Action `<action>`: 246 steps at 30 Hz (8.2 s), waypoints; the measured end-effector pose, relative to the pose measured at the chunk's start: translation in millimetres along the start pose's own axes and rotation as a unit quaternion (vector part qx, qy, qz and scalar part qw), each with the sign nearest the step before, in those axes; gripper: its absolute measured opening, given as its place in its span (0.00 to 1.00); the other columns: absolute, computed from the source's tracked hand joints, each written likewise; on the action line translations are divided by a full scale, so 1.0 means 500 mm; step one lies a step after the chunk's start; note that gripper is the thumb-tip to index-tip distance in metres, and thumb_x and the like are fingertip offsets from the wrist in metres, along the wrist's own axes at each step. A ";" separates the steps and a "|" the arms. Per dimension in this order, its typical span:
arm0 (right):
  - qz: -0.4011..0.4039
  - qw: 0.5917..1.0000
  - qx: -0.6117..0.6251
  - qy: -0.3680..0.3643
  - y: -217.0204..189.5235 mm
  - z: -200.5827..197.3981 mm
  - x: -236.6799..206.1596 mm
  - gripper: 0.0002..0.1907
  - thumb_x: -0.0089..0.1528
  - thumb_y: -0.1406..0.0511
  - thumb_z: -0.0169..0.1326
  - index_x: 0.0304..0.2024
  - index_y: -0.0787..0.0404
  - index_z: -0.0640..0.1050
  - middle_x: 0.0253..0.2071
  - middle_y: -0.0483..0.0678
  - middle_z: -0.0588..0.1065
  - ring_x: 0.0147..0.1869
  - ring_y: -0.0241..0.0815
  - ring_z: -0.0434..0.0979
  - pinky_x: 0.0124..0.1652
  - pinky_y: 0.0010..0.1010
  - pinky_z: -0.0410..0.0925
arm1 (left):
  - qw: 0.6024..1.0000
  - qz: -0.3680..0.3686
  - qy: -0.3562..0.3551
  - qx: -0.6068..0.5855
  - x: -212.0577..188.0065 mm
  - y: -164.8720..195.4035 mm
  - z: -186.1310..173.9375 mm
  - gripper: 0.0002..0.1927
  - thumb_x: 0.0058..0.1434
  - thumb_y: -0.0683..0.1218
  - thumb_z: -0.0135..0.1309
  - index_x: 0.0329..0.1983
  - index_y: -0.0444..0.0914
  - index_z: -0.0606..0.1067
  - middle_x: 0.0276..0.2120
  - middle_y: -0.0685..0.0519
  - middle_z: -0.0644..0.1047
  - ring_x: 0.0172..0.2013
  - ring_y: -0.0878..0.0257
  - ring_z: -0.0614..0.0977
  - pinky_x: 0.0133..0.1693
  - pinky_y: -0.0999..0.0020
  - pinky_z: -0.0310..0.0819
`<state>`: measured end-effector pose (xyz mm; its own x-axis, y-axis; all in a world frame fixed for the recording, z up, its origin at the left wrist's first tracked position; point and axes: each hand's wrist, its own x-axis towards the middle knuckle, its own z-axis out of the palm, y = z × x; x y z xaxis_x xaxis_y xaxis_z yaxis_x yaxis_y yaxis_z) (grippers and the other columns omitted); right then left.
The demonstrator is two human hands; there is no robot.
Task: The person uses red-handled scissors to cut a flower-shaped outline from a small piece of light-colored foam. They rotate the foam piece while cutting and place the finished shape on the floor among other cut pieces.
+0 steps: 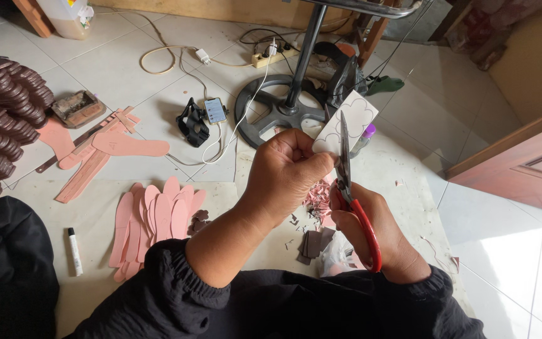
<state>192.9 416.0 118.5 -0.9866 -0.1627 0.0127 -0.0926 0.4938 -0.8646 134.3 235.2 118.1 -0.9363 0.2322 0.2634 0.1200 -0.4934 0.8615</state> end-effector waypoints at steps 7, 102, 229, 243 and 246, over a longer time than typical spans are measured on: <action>0.007 1.000 0.000 0.000 0.001 0.001 0.002 0.06 0.52 0.67 0.53 0.27 0.63 0.71 0.22 0.44 0.69 0.28 0.34 0.64 0.28 0.30 0.64 | 1.000 0.002 0.001 -0.013 0.000 -0.007 -0.005 0.05 0.60 0.38 0.60 0.35 0.33 0.75 0.30 0.53 0.80 0.29 0.72 0.78 0.34 0.76 0.75; -0.004 0.997 0.052 0.065 0.021 0.024 0.009 0.05 0.53 0.70 0.51 0.32 0.65 0.72 0.27 0.46 0.72 0.31 0.36 0.70 0.33 0.29 0.68 | 0.991 -0.099 -0.009 -0.087 -0.022 -0.007 0.038 0.08 0.67 0.42 0.58 0.43 0.31 0.80 0.33 0.48 0.80 0.29 0.65 0.80 0.30 0.70 0.76; 0.021 0.996 0.077 0.028 -0.023 0.026 -0.024 0.05 0.52 0.68 0.51 0.30 0.64 0.72 0.25 0.47 0.71 0.28 0.37 0.69 0.30 0.30 0.67 | 0.999 -0.010 -0.039 0.033 -0.034 0.011 0.014 0.09 0.70 0.44 0.55 0.46 0.33 0.78 0.34 0.55 0.80 0.34 0.74 0.78 0.37 0.78 0.73; 0.014 0.997 0.064 0.027 -0.025 0.030 -0.027 0.06 0.52 0.68 0.52 0.30 0.65 0.72 0.27 0.47 0.73 0.31 0.36 0.70 0.32 0.29 0.68 | 0.999 -0.036 -0.033 -0.012 -0.045 0.018 0.023 0.07 0.70 0.43 0.55 0.43 0.33 0.76 0.29 0.54 0.78 0.25 0.73 0.76 0.26 0.76 0.71; 0.007 0.996 0.078 0.034 -0.025 0.033 -0.027 0.04 0.53 0.69 0.50 0.30 0.64 0.71 0.26 0.46 0.72 0.30 0.36 0.70 0.31 0.29 0.67 | 0.999 -0.027 -0.032 -0.001 -0.044 0.018 0.024 0.08 0.70 0.43 0.54 0.45 0.33 0.77 0.31 0.54 0.79 0.29 0.74 0.77 0.30 0.78 0.73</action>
<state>209.6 397.8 120.5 -0.9950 -0.0960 0.0285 -0.0611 0.3568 -0.9322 159.9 235.7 125.2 -0.9188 0.3113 0.2426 0.0679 -0.4808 0.8742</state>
